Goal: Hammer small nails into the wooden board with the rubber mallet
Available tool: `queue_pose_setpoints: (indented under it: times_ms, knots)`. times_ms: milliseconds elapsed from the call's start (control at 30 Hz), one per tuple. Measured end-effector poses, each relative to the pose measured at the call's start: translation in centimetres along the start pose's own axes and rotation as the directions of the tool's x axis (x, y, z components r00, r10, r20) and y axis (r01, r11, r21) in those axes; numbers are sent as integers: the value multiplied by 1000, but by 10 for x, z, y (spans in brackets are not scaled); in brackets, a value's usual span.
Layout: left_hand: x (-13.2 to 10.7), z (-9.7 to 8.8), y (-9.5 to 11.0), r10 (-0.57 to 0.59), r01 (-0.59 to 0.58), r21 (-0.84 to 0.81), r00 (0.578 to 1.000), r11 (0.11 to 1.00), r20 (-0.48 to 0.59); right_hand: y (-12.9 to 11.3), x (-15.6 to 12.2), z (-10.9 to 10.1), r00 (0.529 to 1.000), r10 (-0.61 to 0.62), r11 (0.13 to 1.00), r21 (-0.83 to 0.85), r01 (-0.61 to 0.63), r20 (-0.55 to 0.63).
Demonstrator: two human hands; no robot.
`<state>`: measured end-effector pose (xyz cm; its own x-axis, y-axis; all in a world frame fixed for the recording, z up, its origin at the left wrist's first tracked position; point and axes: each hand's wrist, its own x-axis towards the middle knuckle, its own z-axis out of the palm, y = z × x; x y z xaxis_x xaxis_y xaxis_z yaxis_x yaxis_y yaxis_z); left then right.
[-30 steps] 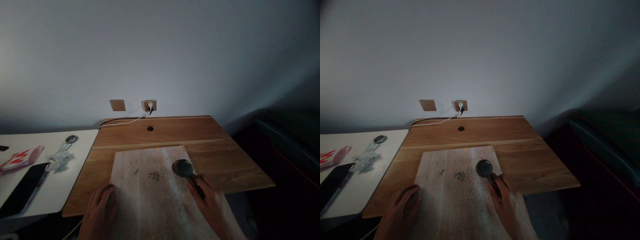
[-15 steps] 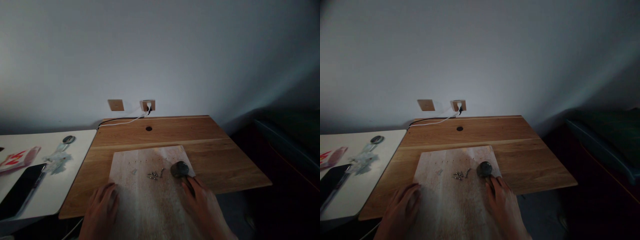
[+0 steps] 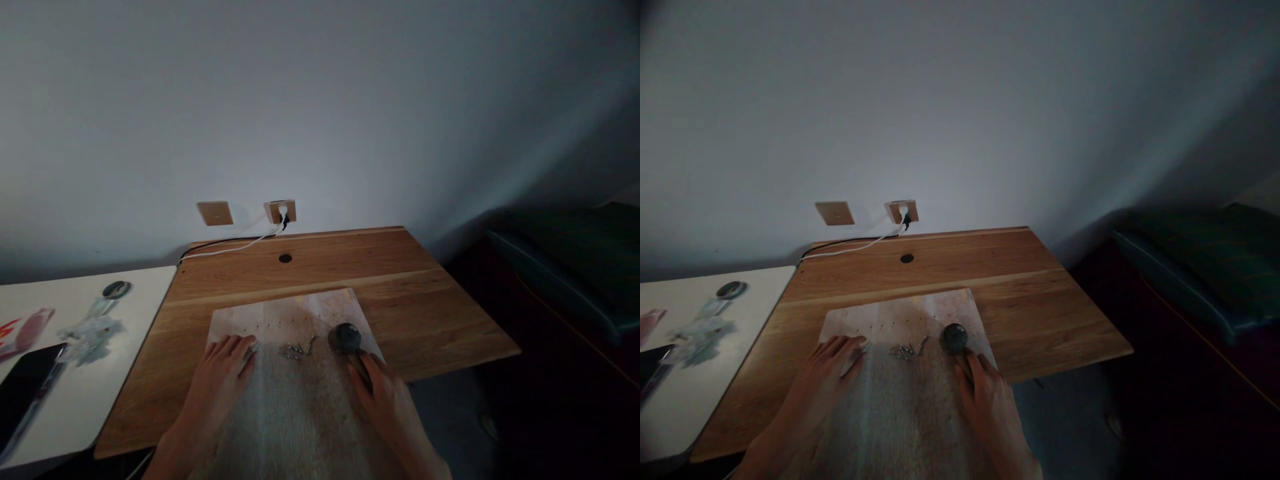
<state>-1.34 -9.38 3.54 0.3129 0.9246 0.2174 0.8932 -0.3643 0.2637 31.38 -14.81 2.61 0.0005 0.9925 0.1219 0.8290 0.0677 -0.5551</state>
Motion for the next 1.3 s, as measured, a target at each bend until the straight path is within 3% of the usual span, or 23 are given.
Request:
queue_pose_setpoints:
  times_ms: [233,433,700,967,1167,1300]
  knots:
    - [2,9,-6,-11,11,19,1000,1000,12,-3,0,-3,999,9,1000,-13,-9,30]
    - [11,9,7,48,-49,-22,998,999,-46,-4,1,-4,1000,0,1000,9,0,20]
    - [42,10,48,195,-202,-87,977,975,-87,-8,-1,-6,999,-21,1000,-1,21,27]
    - [77,21,69,218,-206,-336,976,919,-3,-11,-7,-6,999,-28,998,-64,30,29]
    - [121,41,79,226,-180,-491,973,852,35,-3,-21,-1,998,-55,993,-103,50,-41]
    - [141,62,87,246,-222,-568,969,792,-35,7,-32,7,991,-76,987,-153,59,-109]
